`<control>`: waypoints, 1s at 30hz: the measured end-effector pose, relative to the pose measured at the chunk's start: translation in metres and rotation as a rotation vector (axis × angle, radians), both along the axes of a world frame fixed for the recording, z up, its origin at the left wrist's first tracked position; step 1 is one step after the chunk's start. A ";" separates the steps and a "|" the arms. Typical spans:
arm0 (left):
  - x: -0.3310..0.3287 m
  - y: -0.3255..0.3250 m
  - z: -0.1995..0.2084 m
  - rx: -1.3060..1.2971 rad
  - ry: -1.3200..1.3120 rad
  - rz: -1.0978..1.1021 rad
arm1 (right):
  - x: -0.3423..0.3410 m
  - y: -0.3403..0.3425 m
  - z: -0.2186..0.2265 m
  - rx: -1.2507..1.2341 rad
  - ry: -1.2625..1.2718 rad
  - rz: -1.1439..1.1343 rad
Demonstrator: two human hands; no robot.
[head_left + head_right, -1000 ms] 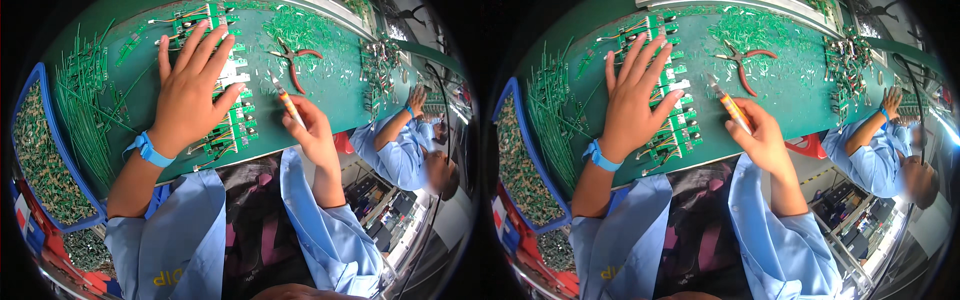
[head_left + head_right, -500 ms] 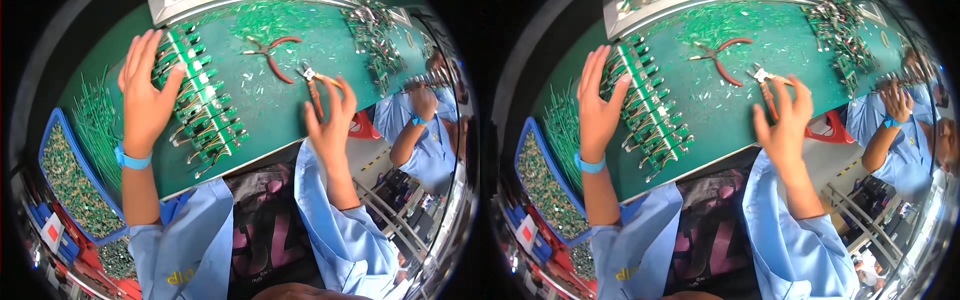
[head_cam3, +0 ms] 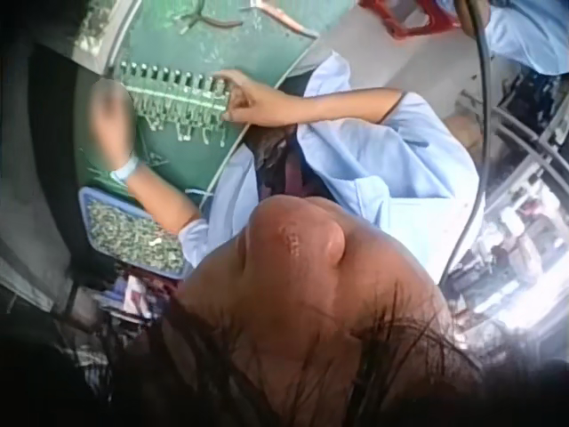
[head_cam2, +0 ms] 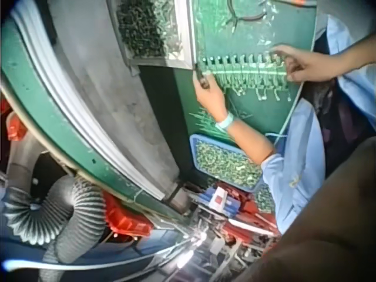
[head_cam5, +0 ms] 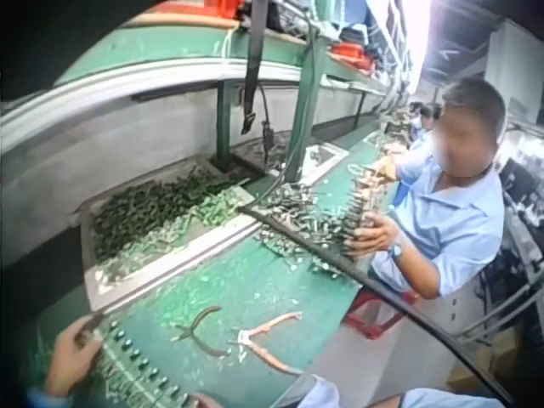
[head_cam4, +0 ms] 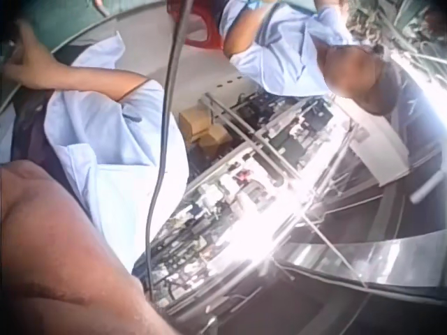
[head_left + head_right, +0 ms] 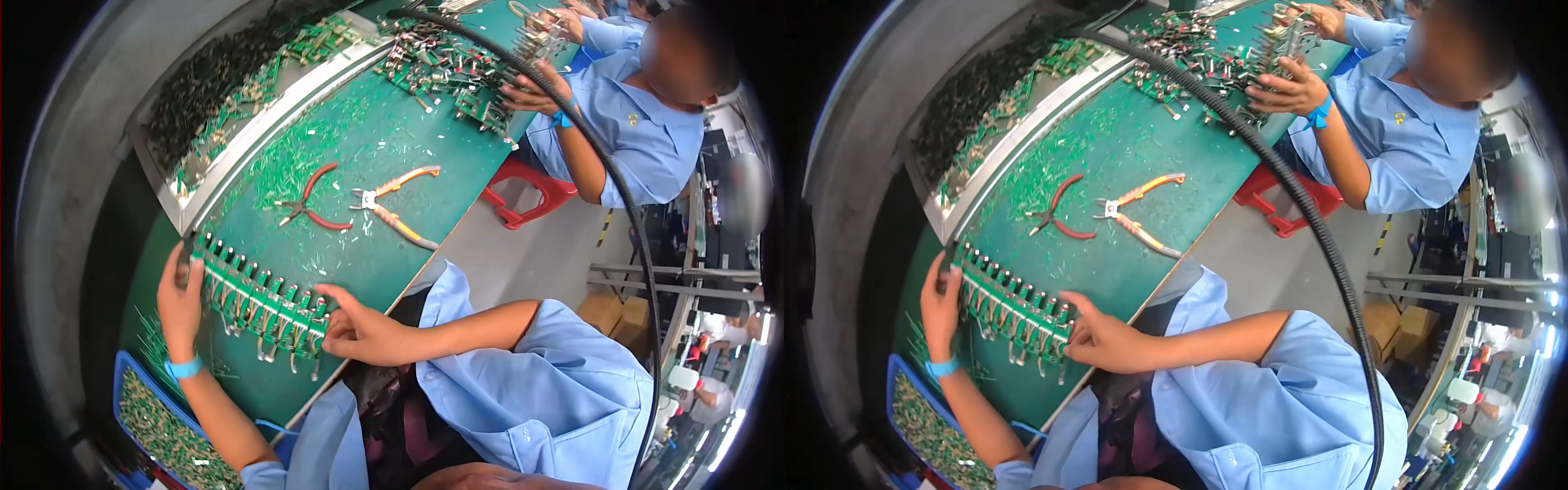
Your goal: Manually assembling electronic components and trimming wire leads on printed circuit boards.
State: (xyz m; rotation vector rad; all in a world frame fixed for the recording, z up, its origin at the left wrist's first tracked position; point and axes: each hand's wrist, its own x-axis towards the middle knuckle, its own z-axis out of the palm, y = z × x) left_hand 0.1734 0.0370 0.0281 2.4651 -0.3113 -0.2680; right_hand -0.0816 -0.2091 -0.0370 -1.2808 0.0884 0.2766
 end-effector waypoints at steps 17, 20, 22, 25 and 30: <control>-0.291 0.003 0.001 -1.064 0.524 0.539 | 0.225 -0.049 0.056 -0.947 -0.539 0.242; -0.300 0.009 -0.011 -1.021 0.597 0.491 | 0.242 -0.023 0.053 -1.005 -0.644 0.316; -0.304 0.027 -0.033 -0.822 0.651 0.369 | 0.241 -0.003 0.037 -1.118 -0.777 0.264; -0.288 0.021 -0.030 -0.550 0.466 0.207 | 0.215 0.000 0.022 -0.971 -0.865 0.065; -0.246 -0.023 -0.016 -0.056 -0.126 -0.084 | 0.127 -0.019 0.011 -0.588 -0.670 -0.357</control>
